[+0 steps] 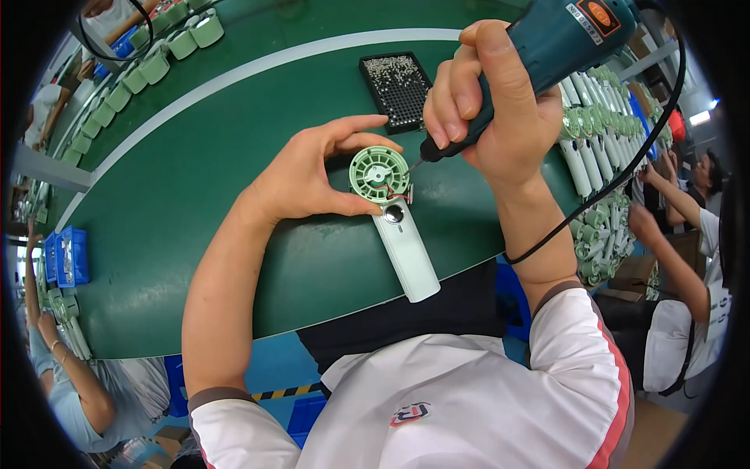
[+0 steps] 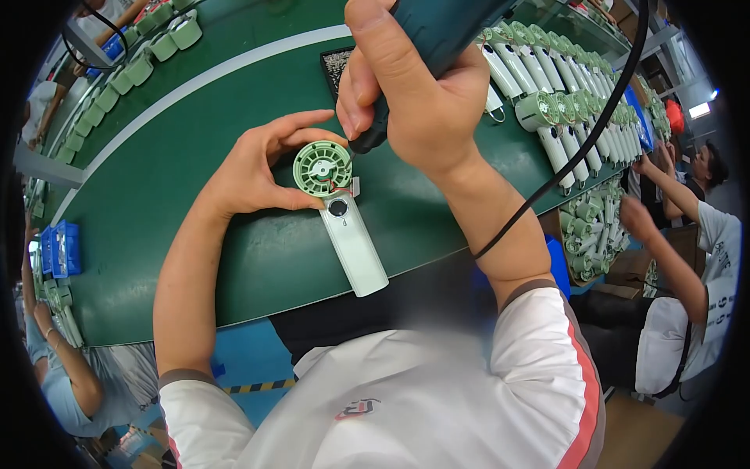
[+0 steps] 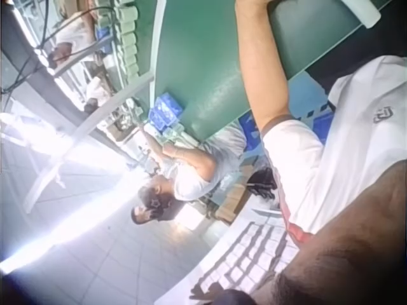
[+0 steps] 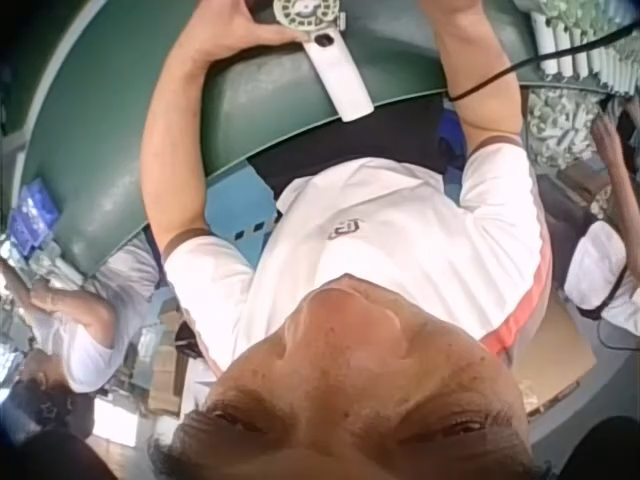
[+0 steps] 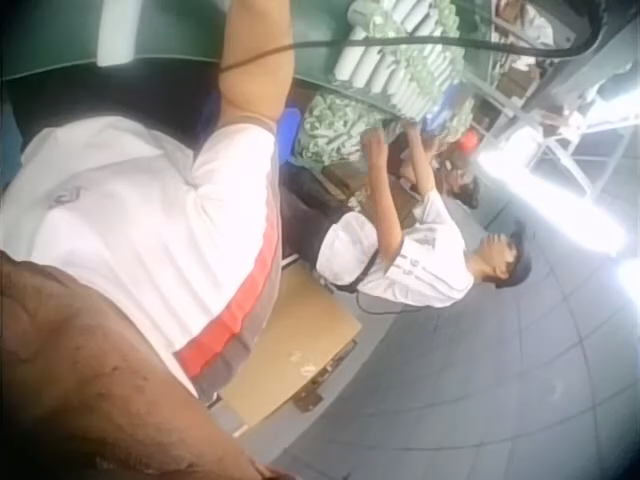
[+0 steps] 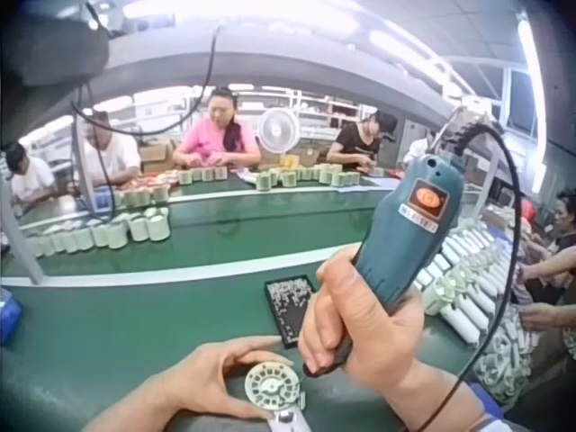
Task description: The person assembles portable fans along a production line by fitting casing parts together and securing them with screws using an electric screwdriver.
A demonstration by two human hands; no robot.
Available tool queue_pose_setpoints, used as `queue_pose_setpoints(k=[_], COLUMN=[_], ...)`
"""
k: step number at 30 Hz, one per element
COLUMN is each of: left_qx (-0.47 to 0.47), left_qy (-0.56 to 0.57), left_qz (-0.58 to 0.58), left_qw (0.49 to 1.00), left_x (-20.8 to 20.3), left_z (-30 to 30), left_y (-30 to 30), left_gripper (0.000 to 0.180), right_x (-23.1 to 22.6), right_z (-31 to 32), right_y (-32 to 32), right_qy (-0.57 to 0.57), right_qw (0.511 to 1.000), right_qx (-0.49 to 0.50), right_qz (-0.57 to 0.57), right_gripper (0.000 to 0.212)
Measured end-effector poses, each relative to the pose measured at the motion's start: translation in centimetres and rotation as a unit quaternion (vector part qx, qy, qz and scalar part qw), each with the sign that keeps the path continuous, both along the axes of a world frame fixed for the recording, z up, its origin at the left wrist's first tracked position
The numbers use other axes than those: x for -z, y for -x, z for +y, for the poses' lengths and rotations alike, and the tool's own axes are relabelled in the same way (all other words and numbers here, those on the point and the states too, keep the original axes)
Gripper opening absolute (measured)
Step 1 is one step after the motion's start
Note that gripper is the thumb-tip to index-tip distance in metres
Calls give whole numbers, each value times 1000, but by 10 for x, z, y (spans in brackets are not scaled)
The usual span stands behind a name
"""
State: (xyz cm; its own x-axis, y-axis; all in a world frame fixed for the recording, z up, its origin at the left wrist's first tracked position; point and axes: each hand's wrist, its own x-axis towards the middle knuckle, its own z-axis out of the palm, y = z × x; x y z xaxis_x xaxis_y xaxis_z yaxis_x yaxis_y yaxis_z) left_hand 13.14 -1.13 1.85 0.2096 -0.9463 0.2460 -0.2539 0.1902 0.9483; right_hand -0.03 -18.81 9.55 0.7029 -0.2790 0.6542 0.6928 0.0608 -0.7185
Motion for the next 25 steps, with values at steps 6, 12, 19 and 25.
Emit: queue_pose_setpoints(k=[6, 12, 19, 25], left_qx=[1, -2, -13, -1], left_qy=[2, -12, -1, -6], left_qz=[5, 14, -49, -40], left_qw=[1000, 1000, 999, 999], left_x=[1, -1, -2, 0], left_z=[6, 9, 9, 18], left_y=[2, 4, -2, 0], left_gripper=[102, 102, 99, 102], right_x=[2, 5, 12, 13], right_z=[10, 18, 29, 34], right_y=[3, 2, 1, 3], right_qy=[22, 80, 59, 151], right_qw=[999, 996, 998, 987], right_qx=[30, 34, 13, -13], right_qz=[4, 10, 31, 58], right_gripper=[22, 16, 11, 8])
